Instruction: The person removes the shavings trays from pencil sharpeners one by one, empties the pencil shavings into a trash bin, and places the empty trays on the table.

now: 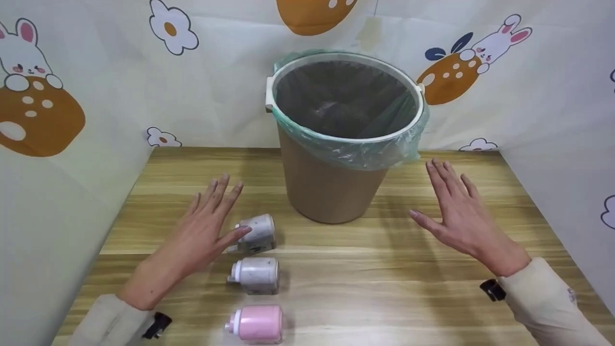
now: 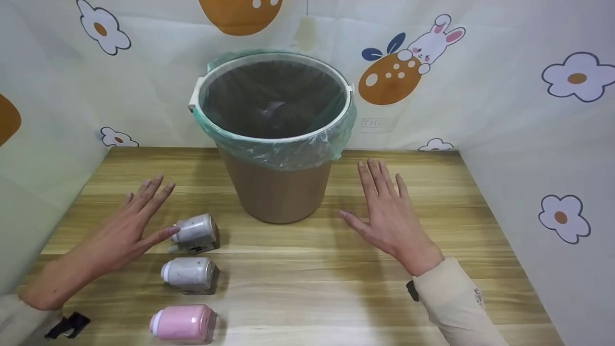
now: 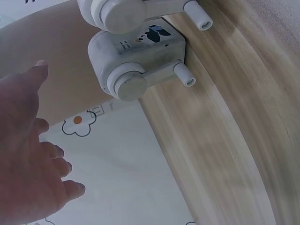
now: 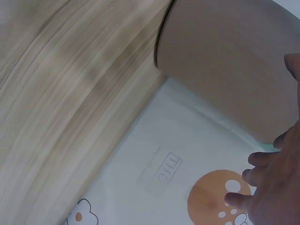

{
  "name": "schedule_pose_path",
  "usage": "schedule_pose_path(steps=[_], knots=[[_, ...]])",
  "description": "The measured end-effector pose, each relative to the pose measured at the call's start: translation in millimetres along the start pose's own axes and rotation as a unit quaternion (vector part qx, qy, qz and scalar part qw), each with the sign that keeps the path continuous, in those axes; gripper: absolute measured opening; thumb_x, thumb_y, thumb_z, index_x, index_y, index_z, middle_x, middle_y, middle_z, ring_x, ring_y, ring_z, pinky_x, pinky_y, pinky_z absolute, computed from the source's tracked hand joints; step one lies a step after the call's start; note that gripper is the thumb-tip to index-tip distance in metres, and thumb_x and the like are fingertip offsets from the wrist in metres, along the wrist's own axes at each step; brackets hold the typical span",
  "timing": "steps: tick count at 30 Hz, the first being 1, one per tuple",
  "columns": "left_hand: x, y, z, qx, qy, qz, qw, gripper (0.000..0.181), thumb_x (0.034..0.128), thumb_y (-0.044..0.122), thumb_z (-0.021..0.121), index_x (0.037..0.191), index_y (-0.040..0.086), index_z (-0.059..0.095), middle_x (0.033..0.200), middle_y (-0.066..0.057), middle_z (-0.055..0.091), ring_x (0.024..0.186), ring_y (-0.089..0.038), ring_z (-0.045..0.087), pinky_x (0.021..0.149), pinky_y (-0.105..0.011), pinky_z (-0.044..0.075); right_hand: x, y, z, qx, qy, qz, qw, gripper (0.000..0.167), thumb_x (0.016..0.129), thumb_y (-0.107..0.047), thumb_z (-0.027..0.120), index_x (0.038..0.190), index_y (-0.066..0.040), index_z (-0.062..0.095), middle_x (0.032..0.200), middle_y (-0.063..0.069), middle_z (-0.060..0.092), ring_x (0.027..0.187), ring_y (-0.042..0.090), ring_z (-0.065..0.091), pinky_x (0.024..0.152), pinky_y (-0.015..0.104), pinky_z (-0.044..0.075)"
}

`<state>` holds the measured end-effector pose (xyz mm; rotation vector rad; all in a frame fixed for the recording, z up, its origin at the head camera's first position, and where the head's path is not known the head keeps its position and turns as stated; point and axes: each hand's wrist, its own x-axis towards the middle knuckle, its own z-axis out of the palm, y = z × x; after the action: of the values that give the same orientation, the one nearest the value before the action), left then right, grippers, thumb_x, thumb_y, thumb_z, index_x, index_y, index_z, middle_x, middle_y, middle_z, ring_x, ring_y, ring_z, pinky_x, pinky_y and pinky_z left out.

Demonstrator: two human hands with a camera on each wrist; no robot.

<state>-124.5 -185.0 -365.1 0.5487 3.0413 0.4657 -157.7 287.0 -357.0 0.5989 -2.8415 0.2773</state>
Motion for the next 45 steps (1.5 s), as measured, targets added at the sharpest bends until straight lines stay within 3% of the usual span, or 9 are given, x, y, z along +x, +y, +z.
schedule_pose_path(steps=[14, 22, 26, 38, 45], knots=[[-1.1, 1.4, 7.6, -0.033, 0.009, 0.023, 0.9992, 0.082, 0.0958, 0.046, 0.062, 0.160, 0.013, 0.022, 0.166, -0.021, 0.014, 0.151, -0.045, 0.018, 0.120, -0.067, 0.014, -6.9, -15, 8, 0.011, 0.028, -0.021, 0.9993, 0.096, 0.091, -0.046, 0.067, 0.160, -0.007, 0.014, 0.164, 0.019, 0.026, 0.150, 0.038, 0.025, 0.119, 0.066, 0.019], [-1.2, -1.0, 13.9, -0.103, 0.038, 0.014, 0.9938, 0.073, 0.0894, 0.037, 0.073, 0.151, 0.014, 0.043, 0.160, -0.017, 0.035, 0.137, -0.048, 0.044, 0.106, -0.065, 0.040, -8.1, -23, 14, 0.020, 0.045, -0.042, 0.9979, 0.095, 0.090, -0.044, 0.069, 0.160, -0.008, 0.017, 0.164, 0.015, 0.028, 0.150, 0.036, 0.027, 0.119, 0.063, 0.021], [-0.7, -1.3, 19.2, -0.126, 0.039, 0.006, 0.9912, 0.078, 0.0866, 0.036, 0.076, 0.153, 0.015, 0.041, 0.161, -0.017, 0.033, 0.138, -0.049, 0.043, 0.107, -0.067, 0.038, -9.4, -28, 16, 0.019, 0.043, -0.046, 0.9978, 0.093, 0.091, -0.044, 0.069, 0.160, -0.007, 0.018, 0.164, 0.015, 0.027, 0.151, 0.035, 0.026, 0.119, 0.061, 0.021], [1.0, -1.5, 26.2, -0.132, 0.041, 0.008, 0.9904, 0.082, 0.0848, 0.035, 0.078, 0.154, 0.017, 0.038, 0.162, -0.018, 0.030, 0.138, -0.051, 0.042, 0.107, -0.069, 0.036, -10.4, -37, 16, 0.019, 0.035, -0.057, 0.9976, 0.093, 0.091, -0.045, 0.068, 0.159, -0.006, 0.019, 0.165, 0.013, 0.026, 0.151, 0.034, 0.026, 0.118, 0.062, 0.024], [1.1, -1.4, 34.0, -0.145, 0.034, -0.006, 0.9888, 0.082, 0.0846, 0.032, 0.079, 0.155, 0.019, 0.038, 0.163, -0.017, 0.030, 0.141, -0.050, 0.037, 0.107, -0.072, 0.034, -10.8, -42, 19, 0.022, 0.036, -0.071, 0.9966, 0.094, 0.090, -0.045, 0.070, 0.159, -0.006, 0.020, 0.165, 0.014, 0.026, 0.151, 0.033, 0.027, 0.118, 0.058, 0.028]])
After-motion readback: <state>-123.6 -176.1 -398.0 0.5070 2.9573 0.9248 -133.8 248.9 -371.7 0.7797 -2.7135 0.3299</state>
